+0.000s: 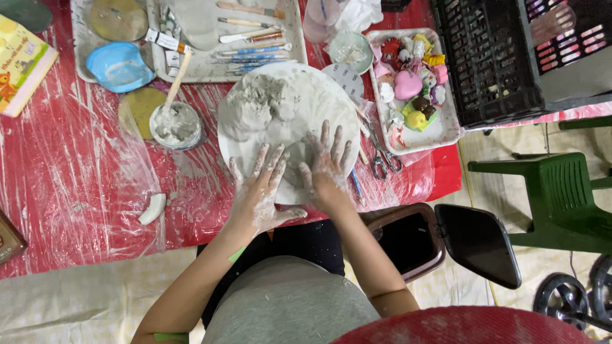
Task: The person kneads and presses a lump of clay on a round bat on the table, shaping it with both hands. They pour water from a plastic bottle onto the clay, continue pressing and smoothing it, and use a wooden stick to refine the form.
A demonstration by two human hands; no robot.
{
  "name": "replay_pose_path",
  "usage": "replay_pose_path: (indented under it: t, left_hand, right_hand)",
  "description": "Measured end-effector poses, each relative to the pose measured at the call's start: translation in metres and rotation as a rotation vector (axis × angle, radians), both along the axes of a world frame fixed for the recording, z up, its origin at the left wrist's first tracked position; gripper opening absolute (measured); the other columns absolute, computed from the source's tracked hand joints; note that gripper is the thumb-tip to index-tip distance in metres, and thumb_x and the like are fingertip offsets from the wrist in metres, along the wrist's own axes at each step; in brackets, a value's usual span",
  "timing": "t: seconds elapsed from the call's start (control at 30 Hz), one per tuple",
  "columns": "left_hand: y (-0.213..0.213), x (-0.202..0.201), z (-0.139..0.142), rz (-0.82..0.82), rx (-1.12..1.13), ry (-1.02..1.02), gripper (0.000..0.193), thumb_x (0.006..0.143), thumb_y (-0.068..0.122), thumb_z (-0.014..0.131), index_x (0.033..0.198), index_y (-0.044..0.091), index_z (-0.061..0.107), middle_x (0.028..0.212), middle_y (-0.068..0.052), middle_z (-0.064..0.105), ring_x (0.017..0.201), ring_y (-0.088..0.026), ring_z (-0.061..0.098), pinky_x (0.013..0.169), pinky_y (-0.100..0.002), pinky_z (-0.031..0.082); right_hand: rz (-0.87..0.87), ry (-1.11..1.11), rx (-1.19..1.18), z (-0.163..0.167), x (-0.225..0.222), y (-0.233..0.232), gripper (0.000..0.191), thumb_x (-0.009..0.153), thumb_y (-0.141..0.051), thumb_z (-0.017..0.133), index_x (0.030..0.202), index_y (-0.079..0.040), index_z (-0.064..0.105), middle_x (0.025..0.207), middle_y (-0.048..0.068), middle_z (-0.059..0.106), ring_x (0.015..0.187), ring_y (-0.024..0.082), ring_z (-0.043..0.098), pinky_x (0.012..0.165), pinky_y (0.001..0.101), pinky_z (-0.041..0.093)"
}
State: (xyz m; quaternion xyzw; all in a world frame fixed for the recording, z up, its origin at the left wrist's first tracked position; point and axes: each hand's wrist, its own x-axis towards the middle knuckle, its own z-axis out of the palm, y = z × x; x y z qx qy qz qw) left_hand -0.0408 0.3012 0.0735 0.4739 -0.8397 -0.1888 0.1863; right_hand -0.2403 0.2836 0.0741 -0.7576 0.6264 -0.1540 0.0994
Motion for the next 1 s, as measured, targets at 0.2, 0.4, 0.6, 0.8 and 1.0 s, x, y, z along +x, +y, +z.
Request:
replay_pose_path:
  t: [0.2,0.4,0.6,0.8,1.0]
  left_hand:
    - [0.017,0.015,0.000,-0.027,-0.023,0.251,0.129,0.063,0.076,0.077,0.156,0.000,0.032,0.165,-0.018,0.028,0.154,-0.043,0.024,0.115,-0.070,0.024]
    - [0.014,0.020,0.002,-0.077,0.031,0.198,0.125,0.069,0.081,0.068,0.159,0.003,0.028,0.167,-0.018,0.024,0.156,-0.043,0.017,0.116,-0.068,0.024]
    - [-0.027,-0.015,0.012,-0.084,-0.212,-0.217,0.130,0.064,0.092,0.051,0.160,0.009,0.023,0.168,-0.011,0.016,0.154,-0.038,0.007,0.116,-0.074,0.010]
    - [-0.053,-0.062,0.024,-0.114,-0.214,-0.644,0.136,0.071,0.097,0.041,0.163,0.000,0.016,0.170,-0.020,0.010,0.157,-0.035,0.005,0.121,-0.063,0.003]
    - [-0.034,-0.070,0.026,-0.091,-0.154,-0.671,0.144,0.070,0.099,0.041,0.161,-0.010,0.018,0.168,-0.028,0.015,0.156,-0.037,0.007,0.123,-0.057,0.004]
  right_hand:
    - [-0.036,0.077,-0.133,-0.001,0.022,0.035,0.067,0.103,-0.039,0.053,0.159,-0.006,0.037,0.171,0.027,0.009,0.157,0.052,0.003,0.124,0.0661,-0.005]
    - [-0.026,0.188,-0.150,0.001,0.022,0.029,0.068,0.100,-0.041,0.056,0.156,-0.007,0.039,0.170,0.024,0.007,0.155,0.049,-0.003,0.121,0.0671,-0.004]
    - [-0.199,-0.007,0.004,-0.001,-0.014,-0.022,0.064,0.102,-0.034,0.048,0.158,-0.008,0.034,0.173,0.022,0.004,0.157,0.044,-0.011,0.125,0.0611,-0.006]
    - [-0.093,-0.173,0.026,-0.005,-0.058,-0.076,0.058,0.110,-0.035,0.035,0.161,-0.009,0.030,0.174,0.016,0.006,0.159,0.043,-0.013,0.126,0.0605,-0.010]
    - [-0.069,-0.117,0.066,-0.006,-0.061,-0.093,0.059,0.111,-0.037,0.036,0.162,-0.008,0.028,0.174,0.015,0.005,0.157,0.044,-0.011,0.124,0.0618,-0.010]
